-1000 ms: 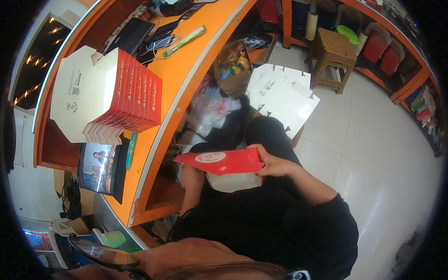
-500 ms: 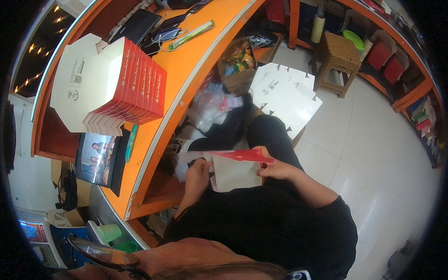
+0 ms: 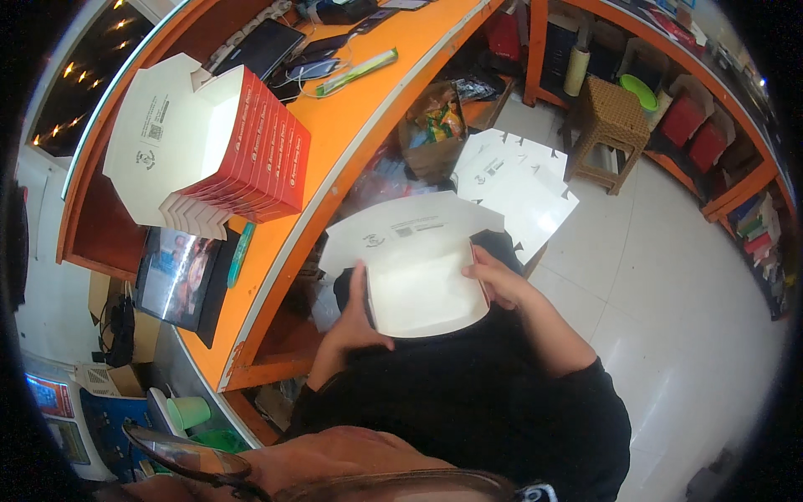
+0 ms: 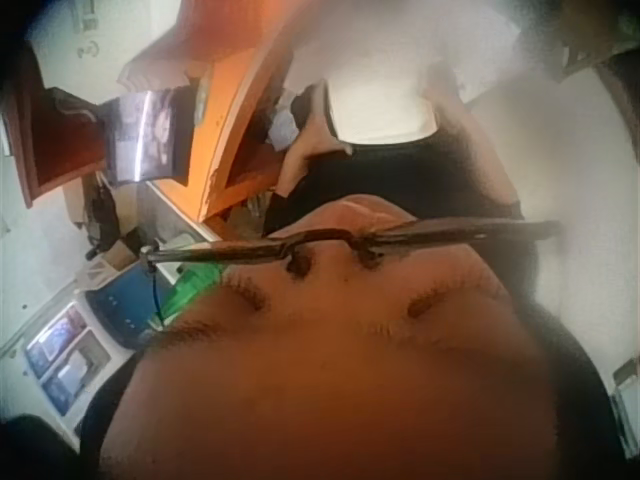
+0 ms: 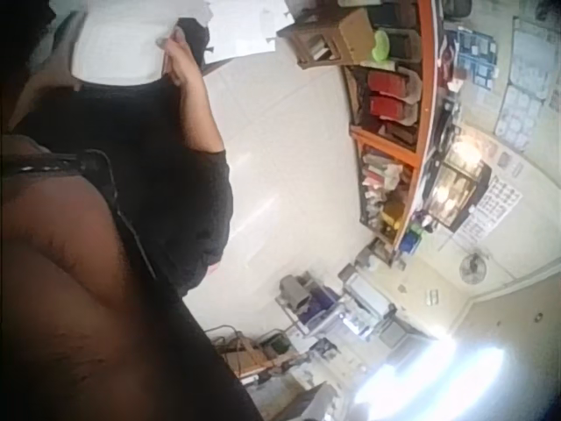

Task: The person assembles cardboard food boxes by folding the sides and interlocking the tabs, then stacks them one by one onto a pile on the desk.

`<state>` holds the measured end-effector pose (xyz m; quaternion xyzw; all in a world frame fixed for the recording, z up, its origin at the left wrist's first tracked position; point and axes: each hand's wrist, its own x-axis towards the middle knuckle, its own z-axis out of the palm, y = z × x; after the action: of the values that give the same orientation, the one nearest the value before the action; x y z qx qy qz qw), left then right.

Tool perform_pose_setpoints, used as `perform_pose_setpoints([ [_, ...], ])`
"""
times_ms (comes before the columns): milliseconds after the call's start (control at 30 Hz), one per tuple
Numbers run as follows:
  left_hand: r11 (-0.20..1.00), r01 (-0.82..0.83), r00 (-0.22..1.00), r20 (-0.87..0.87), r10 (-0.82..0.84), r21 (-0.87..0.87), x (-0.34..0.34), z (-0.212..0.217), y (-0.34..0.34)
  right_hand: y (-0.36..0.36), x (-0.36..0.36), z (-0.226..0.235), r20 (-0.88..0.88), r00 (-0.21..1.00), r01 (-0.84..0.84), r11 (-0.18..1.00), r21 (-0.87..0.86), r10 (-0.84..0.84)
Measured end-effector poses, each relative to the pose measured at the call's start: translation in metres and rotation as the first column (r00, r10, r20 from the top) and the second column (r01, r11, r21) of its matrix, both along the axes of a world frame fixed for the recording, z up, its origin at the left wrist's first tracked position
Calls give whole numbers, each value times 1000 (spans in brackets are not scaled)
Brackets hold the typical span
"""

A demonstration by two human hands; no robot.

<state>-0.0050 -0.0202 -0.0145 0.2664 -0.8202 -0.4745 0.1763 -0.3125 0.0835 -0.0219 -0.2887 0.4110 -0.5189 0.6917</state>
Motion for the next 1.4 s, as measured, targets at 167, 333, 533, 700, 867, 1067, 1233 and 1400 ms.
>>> perform_pose_setpoints([
  [167, 955, 35, 887, -450, 106, 294, -21, 0, 11, 0, 16, 18, 8, 998, 62, 986, -157, -62],
  [333, 989, -101, 897, -420, 139, 112, -23, 13, 9, -6, 18, 39, -309, 946, -108, 808, -580, -95],
  [533, 970, -140, 898, -439, 40, -198, -20, 84, -11, -40, 19, 113, -415, 876, -75, 780, -621, -246],
  [700, 694, -331, 865, -500, -49, -639, -27, 160, -41, -85, 26, 200, -455, 527, -153, 447, -881, -718],
  [867, 262, -636, 762, -645, 61, -726, -40, 214, -56, -81, 112, 297, -240, -121, -757, 246, -605, -963],
  [1067, -92, -617, 724, -609, 323, -782, -3, 243, -97, -137, 117, 370, -543, 91, -688, 342, -640, -835],
  [1233, 36, -301, 858, -254, 447, -953, 33, 235, -122, -185, 122, 427, -643, 305, -668, 324, -670, -702],
  [1400, 95, -487, 829, -426, 361, -868, 22, 231, -118, -229, 149, 407, -824, 340, -772, 366, -520, -453],
])
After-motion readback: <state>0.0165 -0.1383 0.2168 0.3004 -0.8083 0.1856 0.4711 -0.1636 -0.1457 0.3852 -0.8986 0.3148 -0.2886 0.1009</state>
